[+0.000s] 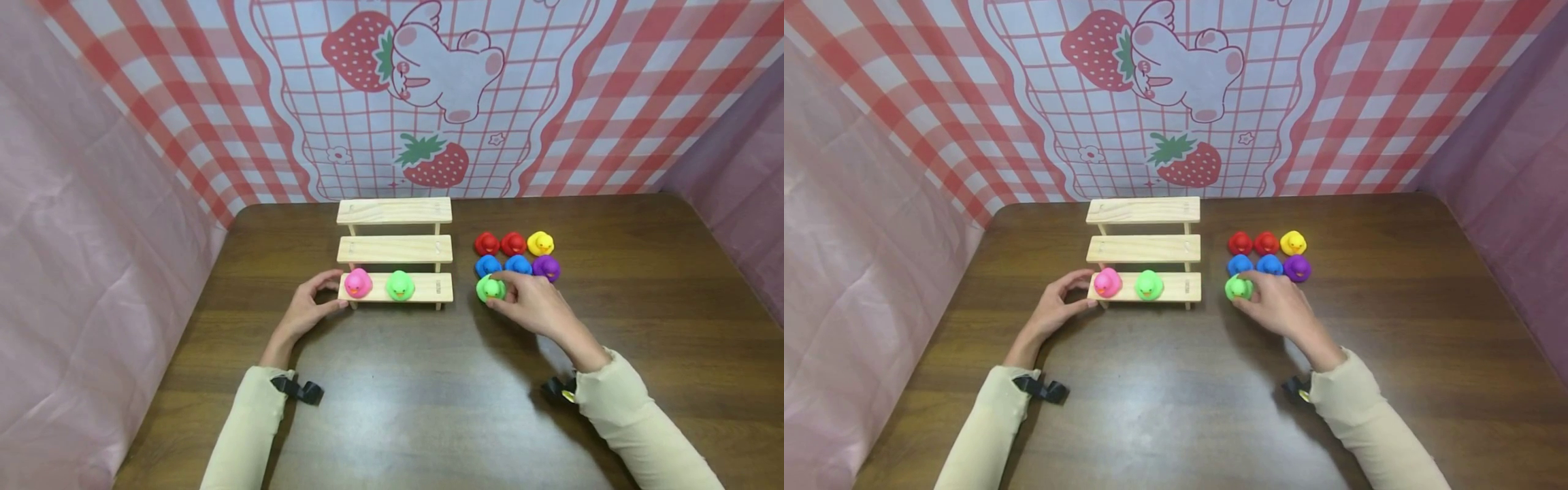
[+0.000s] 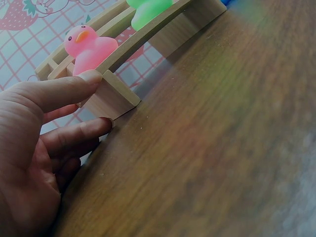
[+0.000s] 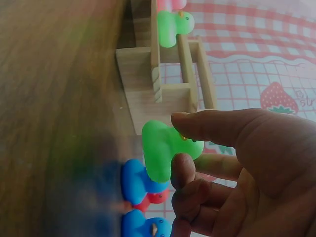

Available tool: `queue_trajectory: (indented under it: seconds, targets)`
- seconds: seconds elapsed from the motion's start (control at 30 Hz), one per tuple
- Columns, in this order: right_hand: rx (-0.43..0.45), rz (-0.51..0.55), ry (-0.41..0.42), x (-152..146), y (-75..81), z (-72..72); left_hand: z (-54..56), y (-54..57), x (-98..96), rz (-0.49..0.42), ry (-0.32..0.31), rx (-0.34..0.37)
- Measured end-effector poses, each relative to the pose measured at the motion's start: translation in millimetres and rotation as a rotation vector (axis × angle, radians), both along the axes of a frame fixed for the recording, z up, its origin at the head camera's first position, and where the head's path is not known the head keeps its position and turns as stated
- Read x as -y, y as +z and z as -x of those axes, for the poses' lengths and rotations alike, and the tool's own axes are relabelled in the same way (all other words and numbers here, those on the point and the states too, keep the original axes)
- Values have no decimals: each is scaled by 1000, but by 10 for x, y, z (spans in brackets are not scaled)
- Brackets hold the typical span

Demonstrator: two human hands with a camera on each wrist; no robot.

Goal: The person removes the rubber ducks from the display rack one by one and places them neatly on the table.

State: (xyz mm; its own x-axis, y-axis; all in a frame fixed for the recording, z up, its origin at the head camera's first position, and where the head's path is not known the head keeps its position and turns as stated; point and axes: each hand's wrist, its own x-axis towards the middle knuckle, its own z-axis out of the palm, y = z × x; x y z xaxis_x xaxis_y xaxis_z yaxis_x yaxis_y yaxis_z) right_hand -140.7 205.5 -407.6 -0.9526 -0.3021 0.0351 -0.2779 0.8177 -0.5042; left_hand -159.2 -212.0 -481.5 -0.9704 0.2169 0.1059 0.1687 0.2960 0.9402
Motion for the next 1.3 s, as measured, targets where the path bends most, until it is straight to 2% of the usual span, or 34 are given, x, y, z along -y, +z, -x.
queue_trajectory:
  seconds: [0.33, 0.6, 0.8, 1.0, 1.3]
  targets:
    - [12, -15, 19, -61, -120, 11, -11, 11, -2, 0, -9, -13]
    - [-12, 6, 45, -91, -183, 32, -10, 28, -12, -22, -2, 23]
    - [-4, 12, 49, -111, -214, 54, -12, 26, -6, -7, -8, 8]
    - [9, 10, 57, -122, -196, 55, -8, 21, -1, -14, -13, -1]
    - [-11, 47, 56, -129, -44, 35, -6, -2, 6, -7, -8, -10]
